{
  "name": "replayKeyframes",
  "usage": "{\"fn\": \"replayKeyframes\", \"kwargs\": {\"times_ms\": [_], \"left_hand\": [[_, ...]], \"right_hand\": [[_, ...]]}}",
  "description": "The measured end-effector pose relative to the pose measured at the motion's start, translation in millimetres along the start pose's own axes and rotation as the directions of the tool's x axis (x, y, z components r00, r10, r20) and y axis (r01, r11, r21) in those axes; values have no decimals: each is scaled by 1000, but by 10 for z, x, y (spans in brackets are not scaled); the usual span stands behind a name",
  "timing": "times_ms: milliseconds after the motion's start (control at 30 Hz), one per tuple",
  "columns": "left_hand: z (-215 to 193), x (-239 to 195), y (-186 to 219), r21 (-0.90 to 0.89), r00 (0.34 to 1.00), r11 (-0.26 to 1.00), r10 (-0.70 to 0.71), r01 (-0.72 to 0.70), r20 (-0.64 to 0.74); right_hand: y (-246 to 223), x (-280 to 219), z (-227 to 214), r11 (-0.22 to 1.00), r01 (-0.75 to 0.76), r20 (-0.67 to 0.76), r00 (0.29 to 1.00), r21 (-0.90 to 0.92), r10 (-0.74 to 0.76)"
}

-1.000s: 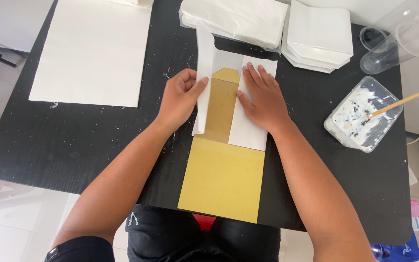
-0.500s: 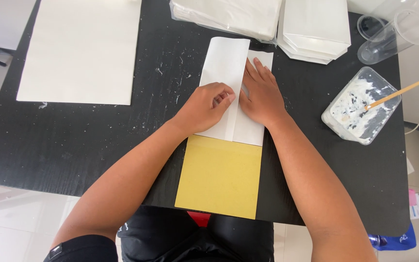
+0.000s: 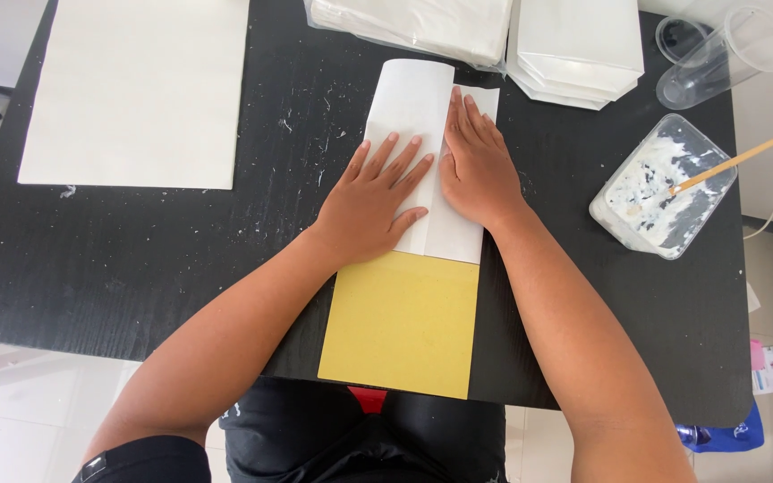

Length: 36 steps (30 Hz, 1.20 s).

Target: Manually assembling paper bags by folding paper around a template and applying glue with a brush

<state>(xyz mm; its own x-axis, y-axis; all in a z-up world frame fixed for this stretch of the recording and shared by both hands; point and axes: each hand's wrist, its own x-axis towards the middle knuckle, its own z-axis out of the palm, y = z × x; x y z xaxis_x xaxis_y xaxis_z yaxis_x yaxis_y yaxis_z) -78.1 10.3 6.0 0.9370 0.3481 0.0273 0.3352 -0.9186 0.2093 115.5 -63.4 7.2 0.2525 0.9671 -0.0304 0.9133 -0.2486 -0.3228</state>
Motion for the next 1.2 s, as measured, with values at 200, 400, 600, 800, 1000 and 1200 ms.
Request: {"fn": "replayKeyframes", "kwargs": {"times_ms": [200,400,600,800,1000,1200], "left_hand": [[262,20,-51,186,958,980,113,-64,-262],[-108,-5,90,153,1000,988,8,-10,17],[-52,-7,63,162,1000,987,11,-8,-14],[179,46,-12,139,997,990,34,-25,-66],[0,-41,45,130,973,992,31,-1,-230],[-40,-33,43,32,968,999,26,-18,-248]], "right_hand": [[26,-23,21,998,9,-72,997,65,-4],[63,-40,65,994,81,-135,988,76,-71],[102,23,130,997,61,-170,984,43,-52],[-504,-15,-57,965,211,-189,965,154,-181],[-842,246,10,996,63,125,990,62,-71],[-958,443,60,997,-25,122,992,-71,34]]}}
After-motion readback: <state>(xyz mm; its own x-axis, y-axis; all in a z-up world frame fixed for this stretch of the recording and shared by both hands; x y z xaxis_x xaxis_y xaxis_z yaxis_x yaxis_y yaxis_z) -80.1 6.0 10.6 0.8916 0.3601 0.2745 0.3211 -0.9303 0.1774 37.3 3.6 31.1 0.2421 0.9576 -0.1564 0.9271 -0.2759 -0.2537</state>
